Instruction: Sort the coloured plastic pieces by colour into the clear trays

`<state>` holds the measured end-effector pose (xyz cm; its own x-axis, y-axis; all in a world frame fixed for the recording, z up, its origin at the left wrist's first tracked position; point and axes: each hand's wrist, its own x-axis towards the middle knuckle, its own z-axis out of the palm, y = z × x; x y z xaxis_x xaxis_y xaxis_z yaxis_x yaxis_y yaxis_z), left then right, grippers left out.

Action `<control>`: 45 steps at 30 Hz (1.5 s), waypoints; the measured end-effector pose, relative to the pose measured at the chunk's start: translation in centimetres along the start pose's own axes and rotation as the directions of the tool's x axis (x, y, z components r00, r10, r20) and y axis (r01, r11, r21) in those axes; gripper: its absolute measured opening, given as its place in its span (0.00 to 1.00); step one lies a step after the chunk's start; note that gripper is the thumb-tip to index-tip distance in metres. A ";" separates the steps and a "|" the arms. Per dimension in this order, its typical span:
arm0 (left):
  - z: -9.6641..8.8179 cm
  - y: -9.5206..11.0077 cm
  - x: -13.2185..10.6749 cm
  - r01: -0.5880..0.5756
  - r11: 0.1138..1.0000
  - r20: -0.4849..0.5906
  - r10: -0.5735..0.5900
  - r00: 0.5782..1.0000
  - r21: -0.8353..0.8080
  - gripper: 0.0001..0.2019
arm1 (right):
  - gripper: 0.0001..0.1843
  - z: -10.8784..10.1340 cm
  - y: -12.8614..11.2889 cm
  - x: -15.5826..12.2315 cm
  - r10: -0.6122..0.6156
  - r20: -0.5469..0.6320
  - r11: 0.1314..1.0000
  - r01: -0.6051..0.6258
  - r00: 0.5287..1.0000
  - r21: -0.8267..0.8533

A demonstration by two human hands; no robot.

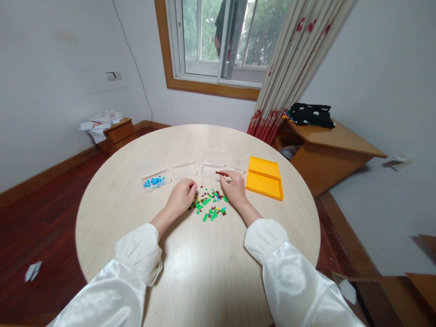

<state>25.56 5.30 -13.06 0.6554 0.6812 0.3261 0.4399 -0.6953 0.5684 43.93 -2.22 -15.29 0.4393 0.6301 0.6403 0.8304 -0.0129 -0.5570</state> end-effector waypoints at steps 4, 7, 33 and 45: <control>0.2 -0.4 -0.1 -0.022 0.998 0.004 0.022 1.000 0.056 0.12 | 0.12 0.4 0.6 0.3 0.029 -0.042 0.997 -0.032 0.999 -0.064; 0.5 -0.9 -0.1 -0.044 0.995 0.009 0.044 0.999 0.094 0.13 | 0.14 0.8 1.1 0.4 0.064 -0.047 0.995 -0.068 0.997 -0.077; 0.9 -1.5 0.6 -0.154 0.957 0.123 0.127 0.984 0.244 0.11 | 0.15 1.2 1.1 0.1 0.068 0.074 0.998 -0.066 0.995 -0.023; 0.7 -0.8 1.1 0.082 0.980 -0.055 -0.094 0.994 -0.180 0.08 | 0.08 0.1 -2.9 -0.4 -0.270 0.208 0.963 0.267 0.940 0.045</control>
<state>26.38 6.42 -13.67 0.5763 0.7550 0.3128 0.3750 -0.5844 0.7197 41.29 -2.34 -13.98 0.1175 0.7573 0.6424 0.9011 0.1905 -0.3894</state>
